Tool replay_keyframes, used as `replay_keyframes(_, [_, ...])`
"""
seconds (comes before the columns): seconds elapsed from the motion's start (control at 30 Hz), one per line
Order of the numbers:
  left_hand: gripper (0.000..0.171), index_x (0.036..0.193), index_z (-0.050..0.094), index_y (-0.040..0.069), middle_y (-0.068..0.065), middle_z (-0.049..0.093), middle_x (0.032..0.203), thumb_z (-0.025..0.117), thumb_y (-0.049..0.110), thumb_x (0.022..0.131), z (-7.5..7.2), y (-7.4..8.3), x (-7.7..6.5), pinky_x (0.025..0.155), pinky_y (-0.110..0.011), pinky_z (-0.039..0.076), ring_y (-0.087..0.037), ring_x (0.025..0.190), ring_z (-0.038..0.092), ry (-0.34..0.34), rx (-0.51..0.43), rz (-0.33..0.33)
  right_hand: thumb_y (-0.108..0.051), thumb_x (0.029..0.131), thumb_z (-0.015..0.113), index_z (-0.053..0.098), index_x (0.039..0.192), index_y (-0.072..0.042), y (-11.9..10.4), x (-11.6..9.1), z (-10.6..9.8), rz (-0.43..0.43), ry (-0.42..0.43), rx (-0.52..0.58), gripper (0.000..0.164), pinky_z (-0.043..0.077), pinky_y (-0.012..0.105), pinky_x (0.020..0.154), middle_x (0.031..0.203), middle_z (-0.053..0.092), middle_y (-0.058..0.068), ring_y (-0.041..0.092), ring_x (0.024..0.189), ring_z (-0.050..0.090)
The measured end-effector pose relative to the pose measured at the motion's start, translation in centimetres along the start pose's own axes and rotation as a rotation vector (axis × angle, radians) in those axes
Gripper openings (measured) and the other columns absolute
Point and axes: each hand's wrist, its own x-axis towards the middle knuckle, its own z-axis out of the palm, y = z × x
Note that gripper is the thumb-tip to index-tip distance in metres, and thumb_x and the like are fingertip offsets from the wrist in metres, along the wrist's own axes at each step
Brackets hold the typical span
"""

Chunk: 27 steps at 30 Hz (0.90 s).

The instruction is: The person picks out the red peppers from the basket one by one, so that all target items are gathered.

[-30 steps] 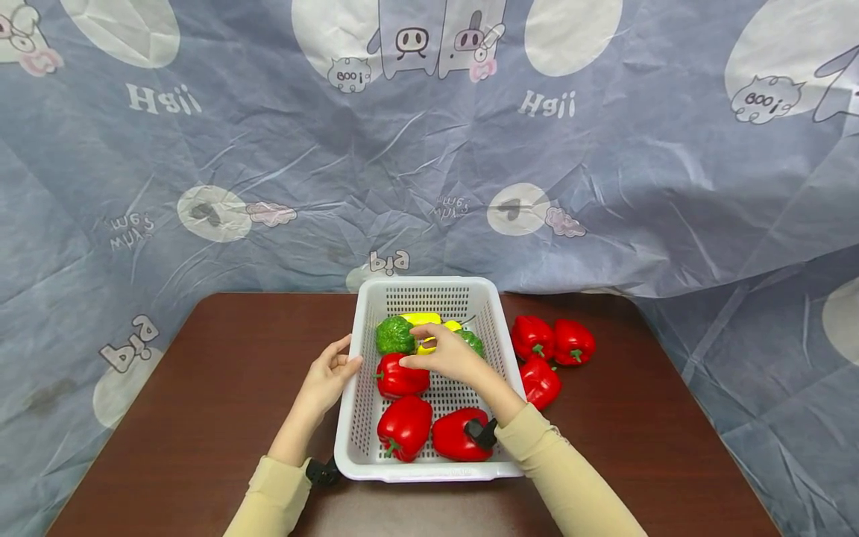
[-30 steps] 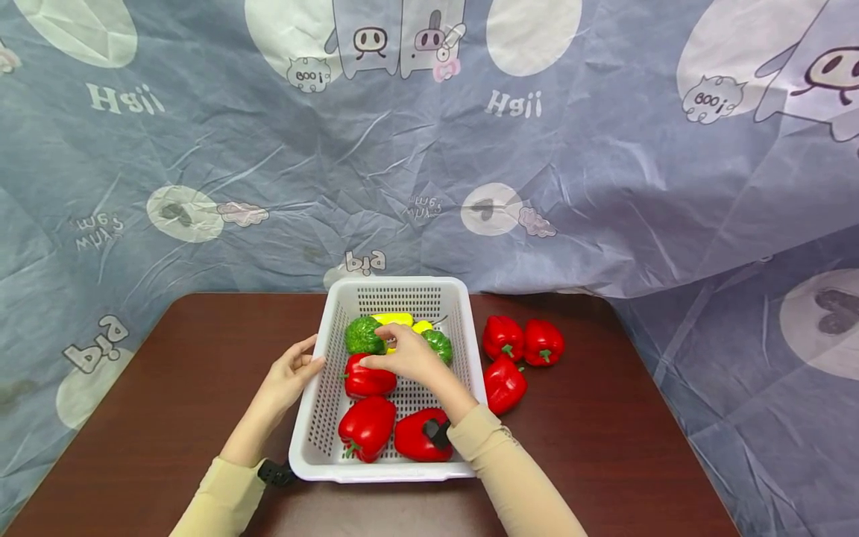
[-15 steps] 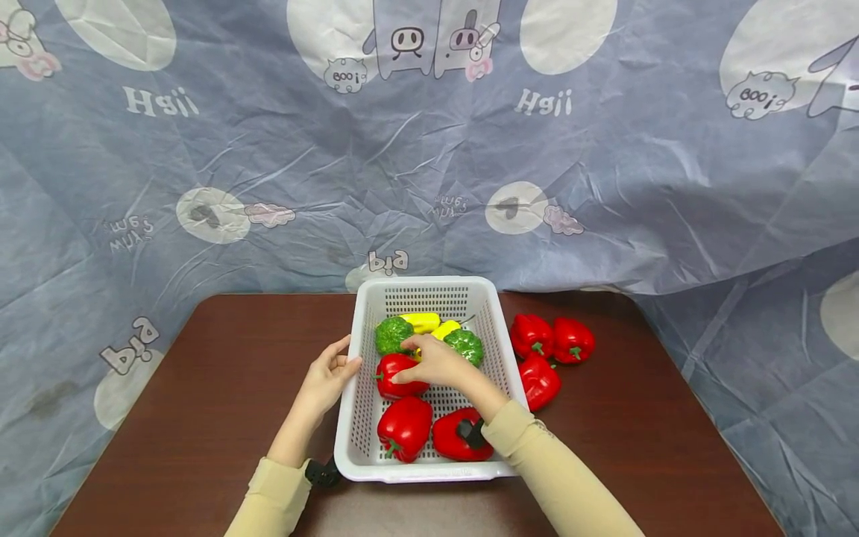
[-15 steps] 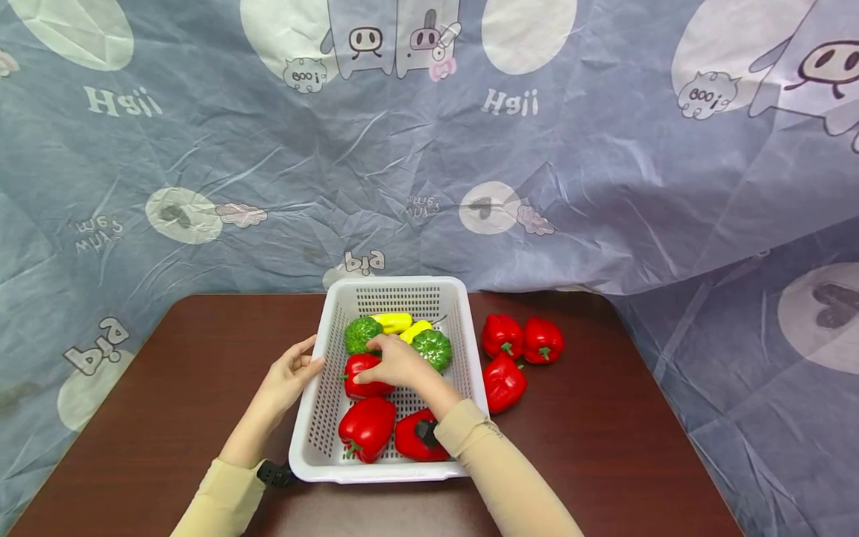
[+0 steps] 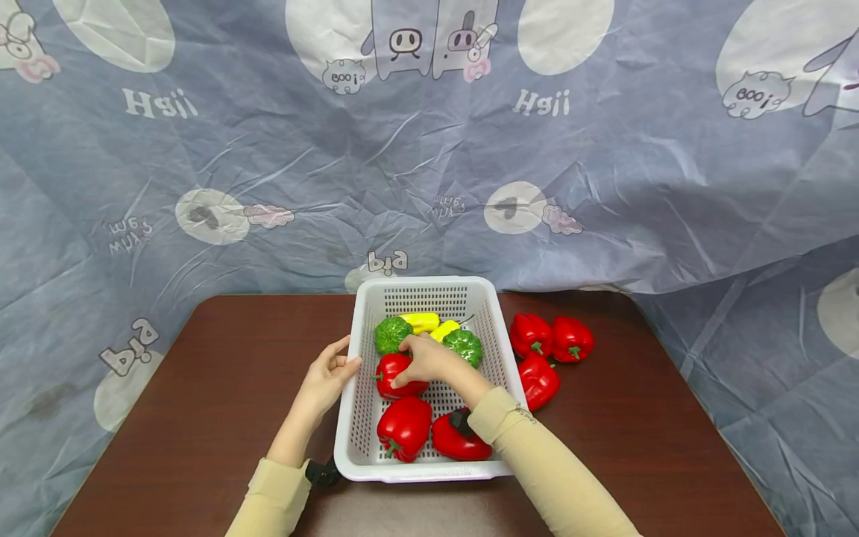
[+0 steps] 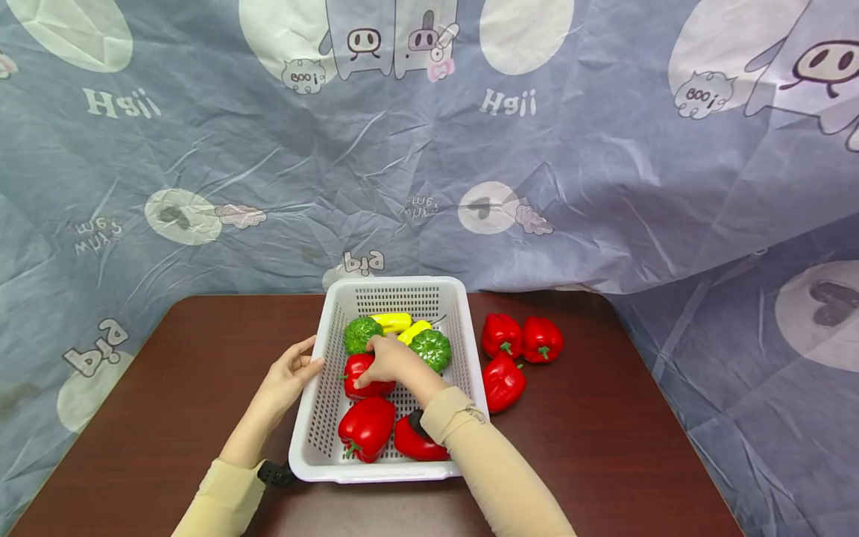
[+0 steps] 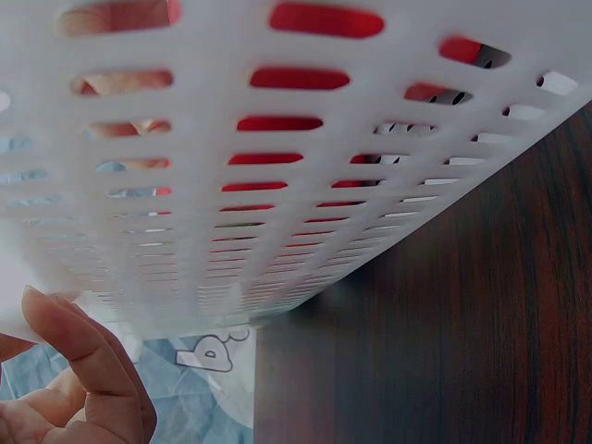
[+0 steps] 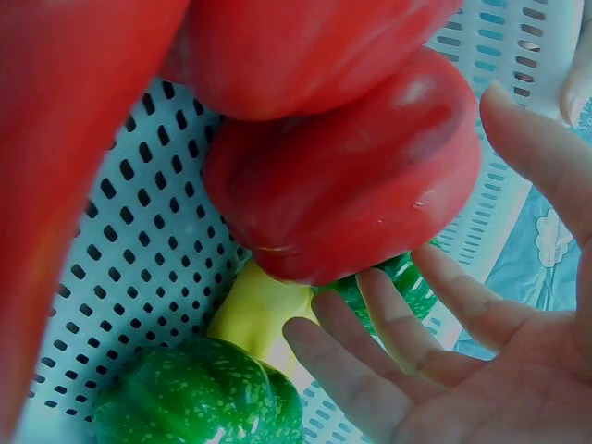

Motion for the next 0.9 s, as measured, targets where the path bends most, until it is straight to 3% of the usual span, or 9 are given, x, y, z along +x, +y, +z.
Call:
replay_keyframes(0.33, [0.058, 0.149, 0.039, 0.006, -0.022, 0.064, 0.105, 0.063, 0.011, 0.097, 0.1, 0.0, 0.0, 0.071, -0.024, 0.053, -0.027, 0.092, 0.067, 0.007, -0.015, -0.002, -0.023, 0.076, 0.085, 0.053, 0.135, -0.005, -0.2, 0.3, 0.4, 0.003, -0.063, 0.002, 0.069, 0.047, 0.046, 0.101, 0.131, 0.057, 0.017, 0.029, 0.115, 0.057])
replay_keyframes(0.6, [0.058, 0.149, 0.039, 0.005, -0.023, 0.064, 0.104, 0.063, 0.009, 0.096, 0.2, -0.1, 0.0, 0.074, -0.027, 0.055, -0.024, 0.089, 0.067, 0.014, -0.008, 0.000, -0.018, 0.072, 0.088, 0.050, 0.137, -0.007, 0.0, 0.8, 1.1, 0.007, -0.079, 0.009, 0.076, 0.047, 0.046, 0.102, 0.128, 0.060, 0.016, 0.029, 0.114, 0.058])
replay_keyframes(0.9, [0.058, 0.149, 0.040, 0.006, -0.022, 0.064, 0.103, 0.063, 0.009, 0.096, 0.3, -0.2, 0.0, 0.073, -0.025, 0.055, -0.025, 0.089, 0.067, 0.017, -0.013, -0.002, -0.023, 0.070, 0.089, 0.054, 0.128, -0.006, 0.6, 0.9, 1.2, -0.020, -0.077, 0.033, 0.069, 0.050, 0.040, 0.094, 0.114, 0.064, 0.010, 0.023, 0.101, 0.060])
